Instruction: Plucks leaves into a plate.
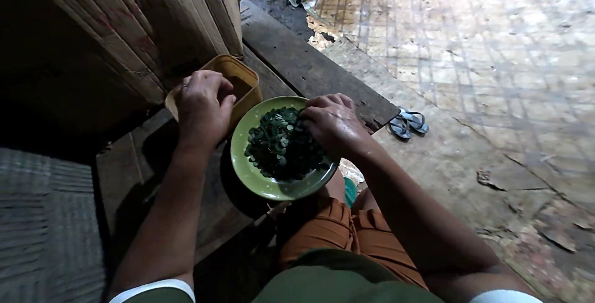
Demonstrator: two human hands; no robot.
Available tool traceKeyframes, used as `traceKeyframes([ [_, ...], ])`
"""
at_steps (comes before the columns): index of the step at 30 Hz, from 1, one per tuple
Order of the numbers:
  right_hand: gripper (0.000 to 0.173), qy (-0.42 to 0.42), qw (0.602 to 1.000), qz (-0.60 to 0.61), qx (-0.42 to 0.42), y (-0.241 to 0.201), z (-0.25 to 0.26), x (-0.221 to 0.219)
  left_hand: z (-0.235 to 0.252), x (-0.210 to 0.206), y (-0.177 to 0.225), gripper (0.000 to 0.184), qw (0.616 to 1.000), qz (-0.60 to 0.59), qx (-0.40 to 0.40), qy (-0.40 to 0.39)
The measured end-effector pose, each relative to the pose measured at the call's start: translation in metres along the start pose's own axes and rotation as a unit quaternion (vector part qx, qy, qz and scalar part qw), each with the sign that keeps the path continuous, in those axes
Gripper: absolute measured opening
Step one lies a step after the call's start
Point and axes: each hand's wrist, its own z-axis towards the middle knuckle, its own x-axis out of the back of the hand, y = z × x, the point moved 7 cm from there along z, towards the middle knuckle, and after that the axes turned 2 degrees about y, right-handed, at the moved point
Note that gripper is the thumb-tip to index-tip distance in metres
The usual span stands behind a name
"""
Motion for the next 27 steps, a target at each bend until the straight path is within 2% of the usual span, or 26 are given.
traceKeyframes([
  [3, 0.012, 0.049, 0.998, 0.022, 0.035, -0.003, -0.004, 0.006, -0.007, -0.009, 0.024, 0.027, 0.989, -0.137, -0.036, -0.03],
  [6, 0.012, 0.086, 0.993, 0.07, 0.047, -0.006, -0.012, 0.019, -0.018, -0.028, 0.048, 0.025, 0.952, -0.284, -0.034, -0.109],
  [9, 0.013, 0.098, 0.989, 0.103, 0.04, -0.008, -0.018, 0.028, -0.028, -0.045, 0.068, 0.032, 0.916, -0.357, -0.053, -0.174],
  [16, 0.012, 0.12, 0.98, 0.152, 0.035, -0.009, -0.025, 0.031, -0.035, -0.054, 0.079, 0.009, 0.919, -0.366, -0.032, -0.145],
  [24, 0.014, 0.098, 0.977, 0.186, -0.022, 0.006, -0.033, 0.038, -0.034, -0.042, 0.07, 0.006, 0.899, -0.408, 0.009, -0.157],
  [27, 0.014, 0.1, 0.978, 0.179, -0.025, 0.009, -0.034, 0.037, -0.032, -0.037, 0.067, 0.008, 0.91, -0.386, 0.012, -0.151],
])
